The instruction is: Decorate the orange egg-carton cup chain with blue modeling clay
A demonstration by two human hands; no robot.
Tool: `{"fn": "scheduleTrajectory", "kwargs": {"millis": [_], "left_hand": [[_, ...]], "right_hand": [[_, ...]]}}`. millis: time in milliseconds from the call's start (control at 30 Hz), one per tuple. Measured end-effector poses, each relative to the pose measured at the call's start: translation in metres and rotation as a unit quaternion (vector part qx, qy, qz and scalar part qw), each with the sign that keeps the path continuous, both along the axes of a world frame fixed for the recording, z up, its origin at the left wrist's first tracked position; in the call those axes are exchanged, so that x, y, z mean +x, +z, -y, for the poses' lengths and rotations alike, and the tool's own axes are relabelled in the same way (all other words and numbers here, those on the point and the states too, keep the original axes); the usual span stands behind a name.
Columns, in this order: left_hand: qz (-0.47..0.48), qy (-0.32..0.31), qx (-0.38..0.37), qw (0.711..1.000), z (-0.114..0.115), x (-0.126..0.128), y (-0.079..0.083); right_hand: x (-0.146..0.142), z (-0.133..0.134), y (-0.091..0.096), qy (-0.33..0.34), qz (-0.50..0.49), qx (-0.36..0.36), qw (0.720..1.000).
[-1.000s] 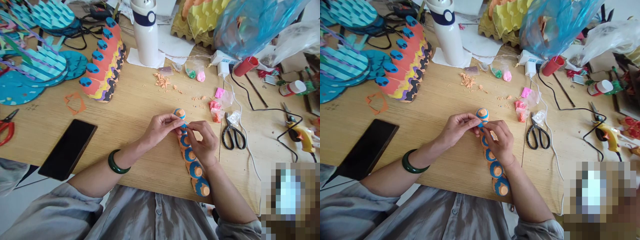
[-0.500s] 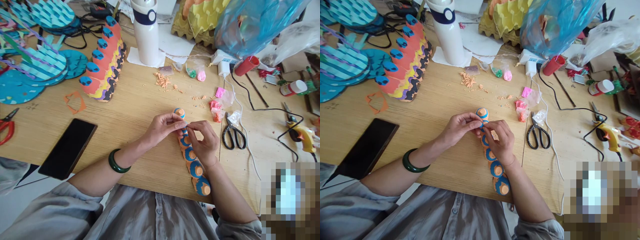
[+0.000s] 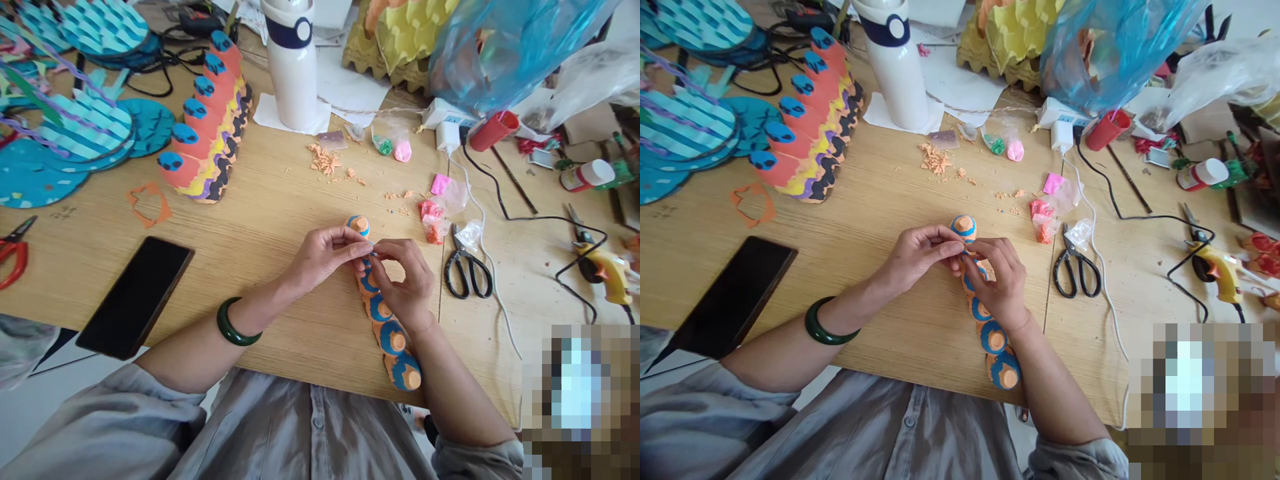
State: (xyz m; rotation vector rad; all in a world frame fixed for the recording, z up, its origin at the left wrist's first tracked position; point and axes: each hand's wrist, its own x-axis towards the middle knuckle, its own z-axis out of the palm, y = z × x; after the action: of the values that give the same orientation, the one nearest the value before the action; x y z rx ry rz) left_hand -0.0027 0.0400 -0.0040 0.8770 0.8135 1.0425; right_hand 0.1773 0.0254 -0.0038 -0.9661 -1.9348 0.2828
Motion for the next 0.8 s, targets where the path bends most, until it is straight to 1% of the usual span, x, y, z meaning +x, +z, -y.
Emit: {"fn": "scheduleTrajectory", "kwargs": {"millis": [200,367,400,467,533,567,600,667,800], "left_hand": [[-0.025,0.002,0.012,1.0,0.0003,-0.0008,-0.0019],[-0.029,-0.003,0.01,1.0,0.0012,-0.0006,-0.0001],[-0.036,-0.001,0.012,0.999,0.0013,-0.0008,0.0004],[-0.059,0.017,0.019,0.998,0.0011,-0.0013,0.0012],[-0.083,0.043,0.032,0.995,0.0012,-0.0019,0.0011],[-0.091,0.053,0.04,0.994,0.0014,-0.002,0.0009],[-0.097,0.06,0.05,0.992,0.0018,-0.002,0.0005],[-0.108,0.063,0.068,0.99,0.0034,-0.0014,0.0001],[-0.135,0.068,0.1,0.983,0.007,0.0007,0.0017]], "right_hand": [[-0.001,-0.0013,-0.0006,0.01,0.014,0.027,0.999],[-0.0009,-0.0001,0.0011,0.013,0.018,0.035,0.999],[-0.0006,0.0008,0.0016,0.019,0.006,0.023,1.0],[0.0002,0.0033,0.002,0.029,-0.047,-0.046,0.997],[0.0013,0.0053,0.0014,0.018,-0.127,-0.14,0.982],[0.0017,0.0059,0.0007,0.004,-0.162,-0.174,0.971],[0.0021,0.0061,-0.0002,-0.01,-0.188,-0.193,0.963],[0.0024,0.0058,-0.0017,-0.027,-0.207,-0.194,0.959],[0.0018,0.0056,-0.0019,-0.018,-0.176,-0.156,0.972]]}}
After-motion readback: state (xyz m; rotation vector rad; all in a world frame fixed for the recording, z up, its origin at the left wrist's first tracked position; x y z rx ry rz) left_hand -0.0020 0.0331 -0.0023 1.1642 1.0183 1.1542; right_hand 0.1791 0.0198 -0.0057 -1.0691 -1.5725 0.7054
